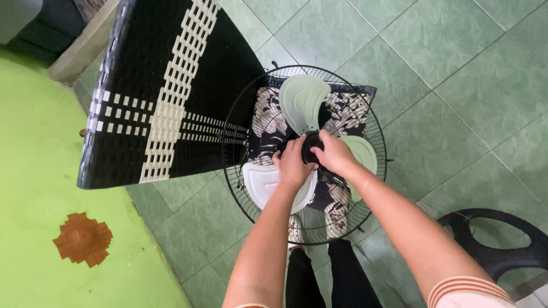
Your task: The person unscrews the central hub of a standing fan, removes the fan blades, wipes them with a yellow cloth, and then reattaches the blades and front grille. The person uses a screwdriver to loosen and tighten the hub nut and handles the fan blades and grille by hand.
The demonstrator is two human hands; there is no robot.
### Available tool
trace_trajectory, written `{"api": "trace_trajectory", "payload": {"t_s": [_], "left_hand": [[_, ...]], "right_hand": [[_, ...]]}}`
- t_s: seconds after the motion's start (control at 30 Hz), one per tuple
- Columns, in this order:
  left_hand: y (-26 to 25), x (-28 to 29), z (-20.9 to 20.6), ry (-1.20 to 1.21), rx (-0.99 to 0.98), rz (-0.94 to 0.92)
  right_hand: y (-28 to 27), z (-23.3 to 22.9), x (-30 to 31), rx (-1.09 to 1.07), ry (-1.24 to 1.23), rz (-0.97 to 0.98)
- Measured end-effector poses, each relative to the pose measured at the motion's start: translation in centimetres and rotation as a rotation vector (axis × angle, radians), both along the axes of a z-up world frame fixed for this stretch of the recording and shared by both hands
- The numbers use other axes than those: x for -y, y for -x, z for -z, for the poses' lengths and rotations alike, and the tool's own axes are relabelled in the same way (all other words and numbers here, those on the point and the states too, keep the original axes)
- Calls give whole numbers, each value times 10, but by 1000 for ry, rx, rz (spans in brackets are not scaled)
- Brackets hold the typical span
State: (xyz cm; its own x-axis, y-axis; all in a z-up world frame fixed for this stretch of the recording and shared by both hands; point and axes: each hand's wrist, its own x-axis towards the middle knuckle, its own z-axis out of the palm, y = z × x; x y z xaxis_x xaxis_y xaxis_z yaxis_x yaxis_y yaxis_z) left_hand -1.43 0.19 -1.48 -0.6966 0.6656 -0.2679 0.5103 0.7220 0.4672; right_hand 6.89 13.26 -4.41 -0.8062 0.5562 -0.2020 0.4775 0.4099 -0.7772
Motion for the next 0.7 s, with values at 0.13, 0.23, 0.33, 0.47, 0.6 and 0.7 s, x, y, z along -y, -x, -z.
{"api": "trace_trajectory", "payload": {"t_s": [0.13,0.23,0.33,0.47,0.6,0.7], "left_hand": [[1,-1,0,-31,-13,-4],[3,-3,1,14,16,-7],[4,-3,2,8,12,4],[7,-3,0,25,14,20],[6,2,0,9,11,39],[8,0,1,4,14,53]], "right_hand": [[-2,0,-2,15,-57,-128],[-5,-2,-5,-60,-159,-253],[-8,-4,-16,-111,-239,-415],[-5,-10,-33,-148,-331,-643],[-1,-14,-39,-178,-485,-807],[-3,-16,-41,-218,-550,-846]]}}
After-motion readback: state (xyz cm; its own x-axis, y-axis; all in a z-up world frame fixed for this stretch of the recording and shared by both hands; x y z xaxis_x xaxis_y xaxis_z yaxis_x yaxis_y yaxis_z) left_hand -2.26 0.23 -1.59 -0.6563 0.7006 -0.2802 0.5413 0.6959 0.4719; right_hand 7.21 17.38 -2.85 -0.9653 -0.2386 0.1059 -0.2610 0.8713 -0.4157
